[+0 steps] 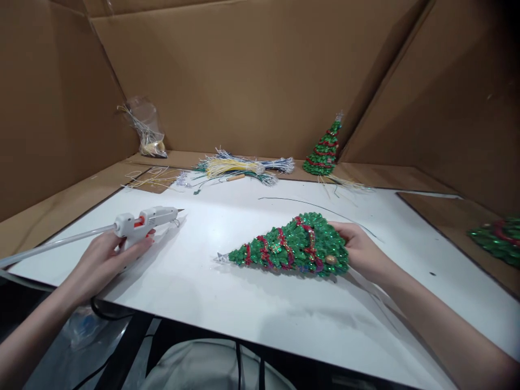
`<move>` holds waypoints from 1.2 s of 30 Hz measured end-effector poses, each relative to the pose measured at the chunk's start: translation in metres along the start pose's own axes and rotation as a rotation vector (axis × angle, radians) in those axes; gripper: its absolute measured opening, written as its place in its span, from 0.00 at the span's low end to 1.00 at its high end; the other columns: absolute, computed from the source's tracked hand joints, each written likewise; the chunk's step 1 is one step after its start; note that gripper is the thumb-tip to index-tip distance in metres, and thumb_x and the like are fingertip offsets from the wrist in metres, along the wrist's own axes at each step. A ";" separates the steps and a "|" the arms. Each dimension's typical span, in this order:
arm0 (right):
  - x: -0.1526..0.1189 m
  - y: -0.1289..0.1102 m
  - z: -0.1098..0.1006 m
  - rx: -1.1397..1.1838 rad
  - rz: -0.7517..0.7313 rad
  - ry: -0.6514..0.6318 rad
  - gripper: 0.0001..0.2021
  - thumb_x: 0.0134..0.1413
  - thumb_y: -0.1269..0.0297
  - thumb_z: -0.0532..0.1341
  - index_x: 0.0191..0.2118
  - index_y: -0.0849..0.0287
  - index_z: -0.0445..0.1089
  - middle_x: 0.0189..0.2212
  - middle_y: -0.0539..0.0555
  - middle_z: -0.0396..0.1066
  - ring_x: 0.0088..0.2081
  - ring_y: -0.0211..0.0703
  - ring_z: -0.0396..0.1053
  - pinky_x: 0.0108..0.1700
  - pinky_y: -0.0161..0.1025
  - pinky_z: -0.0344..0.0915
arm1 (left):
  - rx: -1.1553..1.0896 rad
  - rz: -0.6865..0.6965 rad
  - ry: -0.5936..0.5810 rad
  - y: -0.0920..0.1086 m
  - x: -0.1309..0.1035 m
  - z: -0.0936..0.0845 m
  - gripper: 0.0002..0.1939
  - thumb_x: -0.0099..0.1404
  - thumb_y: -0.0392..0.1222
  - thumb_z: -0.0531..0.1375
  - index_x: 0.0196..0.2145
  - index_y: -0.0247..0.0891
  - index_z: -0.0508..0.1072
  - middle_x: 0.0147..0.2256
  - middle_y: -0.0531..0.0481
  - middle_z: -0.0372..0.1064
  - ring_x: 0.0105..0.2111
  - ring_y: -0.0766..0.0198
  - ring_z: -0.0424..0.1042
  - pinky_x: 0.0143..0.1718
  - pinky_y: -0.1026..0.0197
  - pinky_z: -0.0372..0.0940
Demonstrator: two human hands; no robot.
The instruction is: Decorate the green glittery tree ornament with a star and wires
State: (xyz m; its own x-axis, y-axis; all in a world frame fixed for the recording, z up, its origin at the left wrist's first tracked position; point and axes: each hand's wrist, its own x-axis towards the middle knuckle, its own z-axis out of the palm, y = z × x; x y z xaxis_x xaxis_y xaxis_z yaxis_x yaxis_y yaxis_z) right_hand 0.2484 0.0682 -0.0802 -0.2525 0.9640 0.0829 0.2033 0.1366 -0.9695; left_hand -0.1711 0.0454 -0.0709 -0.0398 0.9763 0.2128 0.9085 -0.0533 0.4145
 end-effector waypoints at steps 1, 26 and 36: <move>0.000 -0.001 -0.001 -0.011 -0.008 -0.019 0.12 0.33 0.60 0.71 0.28 0.60 0.76 0.27 0.54 0.75 0.29 0.46 0.69 0.30 0.36 0.66 | -0.015 -0.020 -0.018 0.003 0.000 -0.001 0.23 0.58 0.62 0.56 0.38 0.40 0.74 0.35 0.56 0.72 0.36 0.57 0.67 0.37 0.65 0.61; 0.001 -0.006 0.003 0.335 0.183 0.019 0.14 0.31 0.70 0.64 0.32 0.58 0.78 0.31 0.53 0.78 0.31 0.47 0.74 0.31 0.37 0.70 | -0.196 0.283 -0.723 0.074 0.026 -0.033 0.17 0.63 0.55 0.55 0.38 0.43 0.77 0.35 0.49 0.72 0.30 0.62 0.70 0.29 0.67 0.67; 0.001 -0.004 0.003 0.311 0.193 0.033 0.13 0.31 0.69 0.64 0.31 0.57 0.79 0.30 0.53 0.78 0.30 0.46 0.74 0.30 0.36 0.70 | -0.243 0.332 -0.792 0.089 0.039 -0.038 0.16 0.62 0.53 0.55 0.36 0.42 0.77 0.31 0.50 0.73 0.25 0.65 0.70 0.25 0.68 0.68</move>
State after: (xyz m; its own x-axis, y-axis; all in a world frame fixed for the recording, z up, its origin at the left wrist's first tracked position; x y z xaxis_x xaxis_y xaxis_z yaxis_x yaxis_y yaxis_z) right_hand 0.2447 0.0677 -0.0771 -0.2062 0.9728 -0.1057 -0.0541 -0.1192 -0.9914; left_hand -0.1072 0.0703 0.0078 0.5907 0.7563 -0.2813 0.7051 -0.3143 0.6356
